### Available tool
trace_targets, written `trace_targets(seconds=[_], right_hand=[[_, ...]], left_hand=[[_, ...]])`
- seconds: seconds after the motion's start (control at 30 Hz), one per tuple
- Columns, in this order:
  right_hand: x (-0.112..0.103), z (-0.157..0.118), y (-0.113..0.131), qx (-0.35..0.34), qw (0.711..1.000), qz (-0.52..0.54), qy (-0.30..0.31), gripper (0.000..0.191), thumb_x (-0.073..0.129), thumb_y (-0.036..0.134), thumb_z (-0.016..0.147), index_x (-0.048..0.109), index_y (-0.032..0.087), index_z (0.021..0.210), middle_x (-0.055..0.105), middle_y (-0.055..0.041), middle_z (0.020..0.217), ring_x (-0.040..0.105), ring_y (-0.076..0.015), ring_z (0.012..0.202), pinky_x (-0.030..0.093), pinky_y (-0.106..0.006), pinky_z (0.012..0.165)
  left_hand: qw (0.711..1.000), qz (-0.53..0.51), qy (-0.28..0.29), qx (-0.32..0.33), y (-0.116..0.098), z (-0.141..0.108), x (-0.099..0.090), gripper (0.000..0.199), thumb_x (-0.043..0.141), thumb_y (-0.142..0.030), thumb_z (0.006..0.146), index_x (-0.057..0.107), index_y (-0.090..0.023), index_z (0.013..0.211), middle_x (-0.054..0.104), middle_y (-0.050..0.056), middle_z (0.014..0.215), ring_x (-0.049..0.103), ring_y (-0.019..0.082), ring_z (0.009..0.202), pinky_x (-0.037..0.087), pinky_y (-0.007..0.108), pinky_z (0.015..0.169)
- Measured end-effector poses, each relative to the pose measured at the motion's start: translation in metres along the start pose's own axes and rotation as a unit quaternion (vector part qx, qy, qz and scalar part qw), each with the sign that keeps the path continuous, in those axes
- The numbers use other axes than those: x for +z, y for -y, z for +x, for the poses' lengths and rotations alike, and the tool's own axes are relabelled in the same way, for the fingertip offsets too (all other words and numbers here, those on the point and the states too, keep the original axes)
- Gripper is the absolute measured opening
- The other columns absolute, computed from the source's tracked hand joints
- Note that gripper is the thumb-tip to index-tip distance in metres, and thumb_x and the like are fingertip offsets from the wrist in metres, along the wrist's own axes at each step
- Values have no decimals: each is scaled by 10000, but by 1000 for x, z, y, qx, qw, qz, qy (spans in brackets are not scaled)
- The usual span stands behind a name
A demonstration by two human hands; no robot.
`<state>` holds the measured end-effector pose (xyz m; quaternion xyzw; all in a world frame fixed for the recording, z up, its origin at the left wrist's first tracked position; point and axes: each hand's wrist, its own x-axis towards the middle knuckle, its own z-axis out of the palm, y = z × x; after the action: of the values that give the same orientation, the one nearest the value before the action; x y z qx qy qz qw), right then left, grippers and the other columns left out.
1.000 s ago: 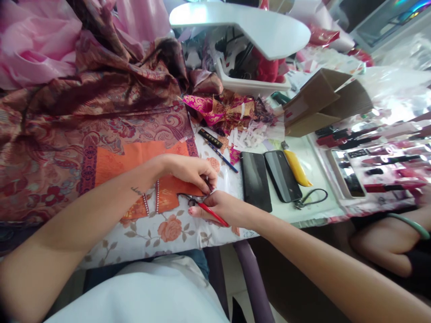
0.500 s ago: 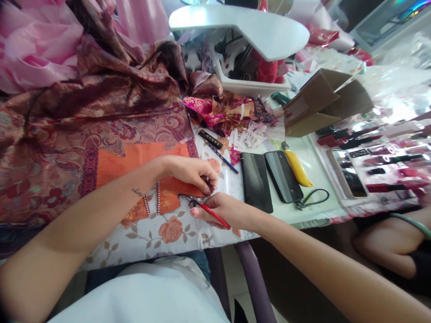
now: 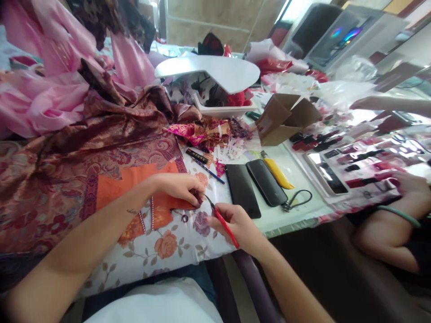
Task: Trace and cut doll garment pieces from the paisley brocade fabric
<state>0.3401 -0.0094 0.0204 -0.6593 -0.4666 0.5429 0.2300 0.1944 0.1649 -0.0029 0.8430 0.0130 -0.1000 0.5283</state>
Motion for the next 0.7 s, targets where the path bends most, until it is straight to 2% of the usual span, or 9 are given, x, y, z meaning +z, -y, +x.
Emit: trace_targets(seconds=[0.13, 0.23, 0.3, 0.37, 0.43, 0.5, 0.57, 0.63, 0.7], right_hand=[[24, 5, -8, -12, 983, 86, -162, 459, 686, 601, 664, 458, 204, 621, 426, 46, 494, 372, -105, 446, 303, -244, 429], [41, 6, -10, -39, 960, 153, -230, 402, 692, 555, 682, 495, 205, 655, 464, 39, 510, 419, -125, 470, 362, -258, 465], [49, 3, -9, -47, 950, 172, -257, 374, 700, 520, 692, 497, 207, 668, 475, 38, 521, 424, -128, 479, 369, -259, 472], [53, 0, -8, -47, 945, 173, -275, 361, 712, 496, 693, 500, 205, 666, 486, 37, 527, 425, -126, 483, 368, -255, 473], [56, -2, -7, -50, 945, 172, -272, 348, 717, 485, 695, 519, 200, 668, 509, 28, 537, 451, -130, 497, 386, -257, 490], [59, -1, -4, -56, 955, 173, -234, 344, 720, 494, 686, 554, 193, 679, 554, 8, 565, 490, -141, 514, 412, -266, 508], [62, 3, -1, -57, 971, 166, -165, 353, 726, 508, 670, 581, 187, 687, 608, -15, 619, 517, -148, 530, 425, -268, 508], [67, 8, 2, -46, 983, 149, -101, 350, 728, 506, 662, 596, 184, 701, 626, -18, 638, 516, -143, 524, 418, -259, 491], [71, 11, 5, -36, 988, 131, -73, 334, 728, 485, 657, 597, 186, 725, 629, -13, 653, 515, -141, 528, 410, -252, 478]], left_hand=[[999, 44, -2, -23, -13, -1, -5, 80, 609, -74, 763, 647, -134, 798, 665, 18, 795, 598, 138, 751, 421, 217, 682], [997, 64, -3, -41, -25, -4, -8, 188, 624, -73, 755, 649, -133, 931, 680, 48, 912, 616, 158, 825, 436, 224, 718], [994, 84, -48, -51, -34, -12, -8, 300, 603, -51, 752, 627, -137, 1039, 660, 75, 1048, 607, 180, 921, 434, 242, 776], [981, 101, -153, -69, -41, -27, -4, 308, 550, -38, 768, 628, -151, 1043, 655, 75, 1074, 594, 192, 967, 422, 262, 828], [946, 87, -292, -115, -43, -50, 8, 185, 534, -114, 814, 645, -169, 952, 676, 58, 962, 603, 198, 920, 420, 287, 847], [895, 14, -410, -175, -41, -78, 28, 112, 538, -193, 831, 632, -188, 893, 672, 38, 891, 615, 193, 852, 443, 291, 808], [846, -126, -468, -224, -36, -106, 52, 102, 582, -237, 809, 618, -189, 892, 665, 34, 880, 639, 194, 835, 474, 286, 770], [792, -257, -490, -258, -34, -127, 74, 190, 661, -256, 759, 624, -188, 933, 667, 48, 976, 652, 204, 917, 488, 289, 818], [737, -350, -512, -267, -38, -138, 90, 270, 736, -254, 700, 630, -184, 939, 662, 67, 1059, 636, 214, 1020, 477, 282, 881]])
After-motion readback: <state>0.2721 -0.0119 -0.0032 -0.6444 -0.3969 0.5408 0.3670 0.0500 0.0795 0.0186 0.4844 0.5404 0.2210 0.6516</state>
